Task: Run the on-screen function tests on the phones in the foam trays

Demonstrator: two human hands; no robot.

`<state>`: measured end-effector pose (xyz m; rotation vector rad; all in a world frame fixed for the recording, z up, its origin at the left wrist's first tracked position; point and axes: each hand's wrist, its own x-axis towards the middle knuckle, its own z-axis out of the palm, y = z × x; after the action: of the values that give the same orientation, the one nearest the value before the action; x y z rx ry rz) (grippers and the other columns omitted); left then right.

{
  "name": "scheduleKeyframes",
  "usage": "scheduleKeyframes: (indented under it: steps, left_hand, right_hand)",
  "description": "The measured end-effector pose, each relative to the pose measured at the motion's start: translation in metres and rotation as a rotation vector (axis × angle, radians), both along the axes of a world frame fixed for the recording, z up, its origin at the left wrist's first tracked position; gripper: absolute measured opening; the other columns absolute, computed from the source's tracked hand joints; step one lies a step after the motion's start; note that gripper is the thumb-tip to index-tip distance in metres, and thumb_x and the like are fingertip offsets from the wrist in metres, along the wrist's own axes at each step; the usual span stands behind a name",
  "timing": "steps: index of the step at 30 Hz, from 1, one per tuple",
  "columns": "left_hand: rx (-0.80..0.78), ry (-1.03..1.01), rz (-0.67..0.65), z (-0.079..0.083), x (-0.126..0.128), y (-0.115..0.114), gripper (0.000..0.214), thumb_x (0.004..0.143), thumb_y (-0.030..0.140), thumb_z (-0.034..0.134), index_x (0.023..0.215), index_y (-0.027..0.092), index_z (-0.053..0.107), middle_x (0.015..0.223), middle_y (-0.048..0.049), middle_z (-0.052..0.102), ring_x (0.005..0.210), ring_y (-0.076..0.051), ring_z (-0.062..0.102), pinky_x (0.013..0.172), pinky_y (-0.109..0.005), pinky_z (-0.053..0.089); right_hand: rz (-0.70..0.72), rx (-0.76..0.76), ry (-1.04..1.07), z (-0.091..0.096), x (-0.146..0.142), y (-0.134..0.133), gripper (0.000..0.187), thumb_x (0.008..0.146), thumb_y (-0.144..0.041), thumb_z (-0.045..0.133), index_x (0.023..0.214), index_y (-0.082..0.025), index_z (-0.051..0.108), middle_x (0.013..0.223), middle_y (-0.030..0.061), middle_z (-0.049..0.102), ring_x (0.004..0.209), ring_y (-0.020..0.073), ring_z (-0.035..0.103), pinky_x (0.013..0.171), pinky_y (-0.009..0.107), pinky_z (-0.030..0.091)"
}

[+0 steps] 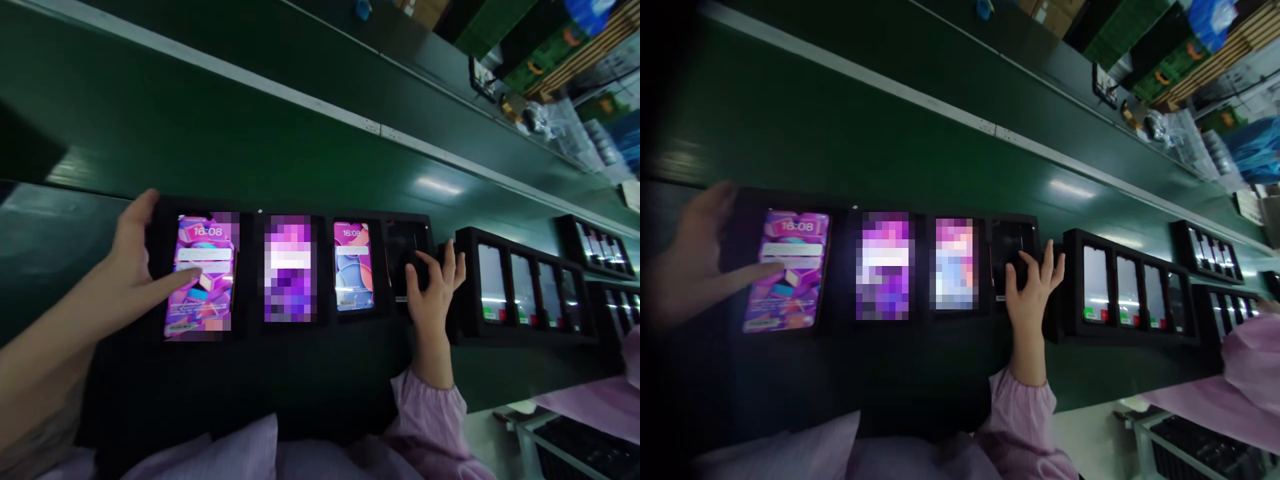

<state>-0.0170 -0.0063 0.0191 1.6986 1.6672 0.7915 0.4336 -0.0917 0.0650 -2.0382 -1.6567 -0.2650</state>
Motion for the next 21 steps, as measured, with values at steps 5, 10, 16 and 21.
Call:
scheduleKeyframes:
  steps: [5, 10, 16, 21]
  left_hand:
    - [-0.104, 0.064, -0.054, 0.012, -0.007, -0.004, 0.151, 0.048, 0.109, 0.061, 0.164, 0.014, 0.036, 0.174, -0.0208, 0.031, 0.166, -0.048, 0.024, 0.135, -0.076, 0.020]
    - [-0.151, -0.226, 0.303, 0.025, 0.019, 0.001, 0.109, 0.073, 0.069, 0.074, 0.161, 0.016, 0.039, 0.167, -0.0185, 0.046, 0.150, -0.036, 0.053, 0.135, -0.067, 0.034]
    - [-0.099, -0.336, 0.280, 0.019, 0.016, 0.001, 0.103, 0.062, 0.046, 0.082, 0.154, 0.013, 0.050, 0.171, -0.0140, 0.043, 0.164, -0.034, 0.036, 0.142, -0.055, 0.025]
    - [-0.100, -0.330, 0.141, 0.009, -0.001, 0.001, 0.087, 0.070, 0.045, 0.081, 0.149, 0.020, 0.056, 0.162, -0.0075, 0.056, 0.161, -0.034, 0.041, 0.142, -0.061, 0.024]
  right_hand:
    - [0.610, -0.058, -0.055, 0.014, -0.091, -0.010, 0.025, 0.100, -0.031, 0.061, 0.118, -0.031, 0.078, 0.162, 0.0046, 0.059, 0.165, 0.0360, 0.028, 0.129, 0.066, 0.036]
    - [0.679, -0.259, -0.008, 0.007, -0.152, -0.009, 0.030, 0.102, -0.036, 0.065, 0.129, -0.032, 0.076, 0.169, 0.0034, 0.052, 0.168, 0.0412, 0.021, 0.127, 0.071, 0.039]
    - [0.404, -0.059, 0.043, 0.011, -0.111, -0.009, 0.031, 0.103, -0.030, 0.060, 0.127, -0.032, 0.079, 0.167, 0.0043, 0.053, 0.168, 0.0394, 0.023, 0.130, 0.073, 0.033]
    - [0.390, -0.060, 0.013, 0.010, -0.067, -0.017, 0.031, 0.104, -0.031, 0.057, 0.095, -0.031, 0.086, 0.154, 0.0024, 0.066, 0.164, 0.0380, 0.032, 0.126, 0.070, 0.040]
